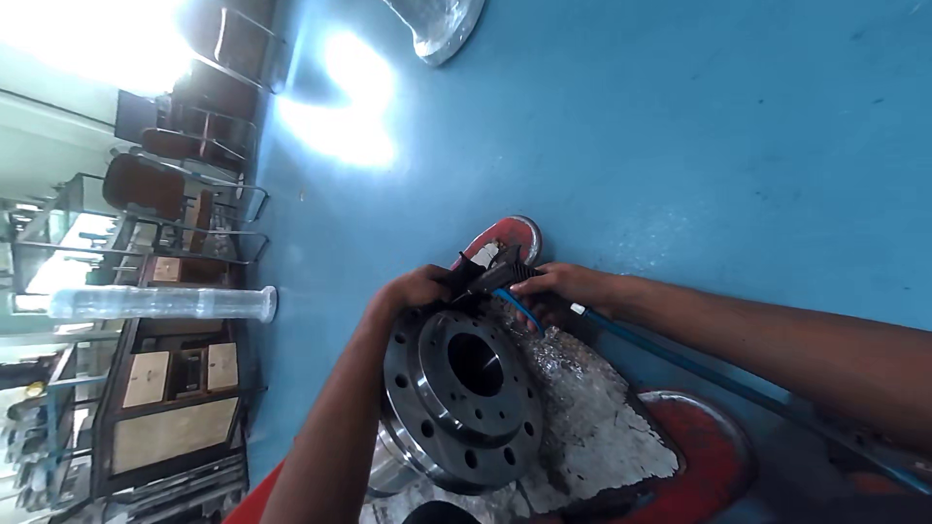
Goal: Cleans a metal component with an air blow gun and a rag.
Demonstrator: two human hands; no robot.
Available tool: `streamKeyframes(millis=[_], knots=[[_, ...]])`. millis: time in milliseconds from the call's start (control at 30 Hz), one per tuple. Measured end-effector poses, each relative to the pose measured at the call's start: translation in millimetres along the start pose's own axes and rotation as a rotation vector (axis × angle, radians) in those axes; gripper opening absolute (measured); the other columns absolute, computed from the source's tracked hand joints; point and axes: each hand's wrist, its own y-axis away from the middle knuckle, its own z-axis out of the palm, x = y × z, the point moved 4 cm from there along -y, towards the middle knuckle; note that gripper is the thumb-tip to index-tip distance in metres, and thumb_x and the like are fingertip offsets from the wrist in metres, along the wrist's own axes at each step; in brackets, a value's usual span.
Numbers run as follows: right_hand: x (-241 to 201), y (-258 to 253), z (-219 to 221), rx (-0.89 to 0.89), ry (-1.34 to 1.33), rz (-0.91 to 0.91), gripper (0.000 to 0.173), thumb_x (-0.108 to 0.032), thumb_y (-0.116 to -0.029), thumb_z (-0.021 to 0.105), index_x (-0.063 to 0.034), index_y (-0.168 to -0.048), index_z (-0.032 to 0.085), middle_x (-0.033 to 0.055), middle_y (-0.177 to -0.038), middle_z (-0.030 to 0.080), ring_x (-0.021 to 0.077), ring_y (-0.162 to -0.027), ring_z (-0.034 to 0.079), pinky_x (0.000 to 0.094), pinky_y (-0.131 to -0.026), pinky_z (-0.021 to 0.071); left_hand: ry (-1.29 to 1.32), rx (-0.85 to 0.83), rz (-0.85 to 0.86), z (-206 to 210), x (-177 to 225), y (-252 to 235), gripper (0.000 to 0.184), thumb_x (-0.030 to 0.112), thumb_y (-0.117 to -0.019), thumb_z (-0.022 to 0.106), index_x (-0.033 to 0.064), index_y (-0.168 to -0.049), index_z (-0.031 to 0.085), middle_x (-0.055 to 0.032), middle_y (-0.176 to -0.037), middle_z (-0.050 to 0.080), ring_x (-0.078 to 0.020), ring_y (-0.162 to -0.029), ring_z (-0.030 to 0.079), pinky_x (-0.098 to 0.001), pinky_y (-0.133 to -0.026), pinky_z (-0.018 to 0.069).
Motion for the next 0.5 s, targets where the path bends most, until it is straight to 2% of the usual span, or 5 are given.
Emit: streamKeyframes(millis=[133, 233, 400, 500], knots=[[19, -9, -13, -0.048, -0.095, -0.001, 0.036, -0.032, -0.1097, 0.041, -0.0047, -0.1, 0.063, 0.008, -0.083, 0.07, 0.0125, -0.066, 0.068, 0.0229, -0.057, 0.0555, -0.019, -0.051, -0.003, 1, -1, -3, 0.022, 0.003, -0.0972, 0.062, 0.0028, -0.118, 0.07, -0.0105, -0.106, 0.071, -0.0162, -0.095, 0.066, -0.0402, -0.088, 0.0541], [11, -7, -14, -0.004, 0.054, -0.001, 0.039, -0.032, -0.1098, 0.041, -0.0041, -0.095, 0.064, 0.0074, -0.079, 0.07, 0.0093, -0.058, 0.063, 0.0188, -0.048, 0.0485, -0.037, -0.051, -0.02, 1, -1, -3, 0.021, 0.004, -0.0977, 0.062, 0.0026, -0.117, 0.07, -0.0119, -0.107, 0.07, -0.0186, -0.096, 0.066, -0.0428, -0.09, 0.053], [-34, 0, 3, 0.065, 0.366, -0.067, 0.024, -0.019, -0.1078, 0.052, 0.0028, -0.104, 0.061, 0.0128, -0.074, 0.069, 0.0183, -0.058, 0.067, 0.0286, -0.057, 0.0575, -0.039, -0.045, -0.024, 1, 0, -4, 0.02, 0.005, -0.0975, 0.062, 0.0026, -0.116, 0.07, -0.0107, -0.104, 0.07, -0.0168, -0.093, 0.065, -0.0415, -0.087, 0.0531], [-45, 4, 15, 0.101, 0.506, -0.066, 0.022, -0.02, -0.1048, 0.059, 0.0016, -0.108, 0.06, 0.0114, -0.075, 0.069, 0.0175, -0.058, 0.067, 0.0285, -0.057, 0.0569, -0.043, -0.04, -0.039, 1, -2, -5, 0.02, 0.004, -0.0969, 0.061, 0.0024, -0.115, 0.07, -0.0109, -0.103, 0.069, -0.017, -0.091, 0.065, -0.0415, -0.085, 0.0531]])
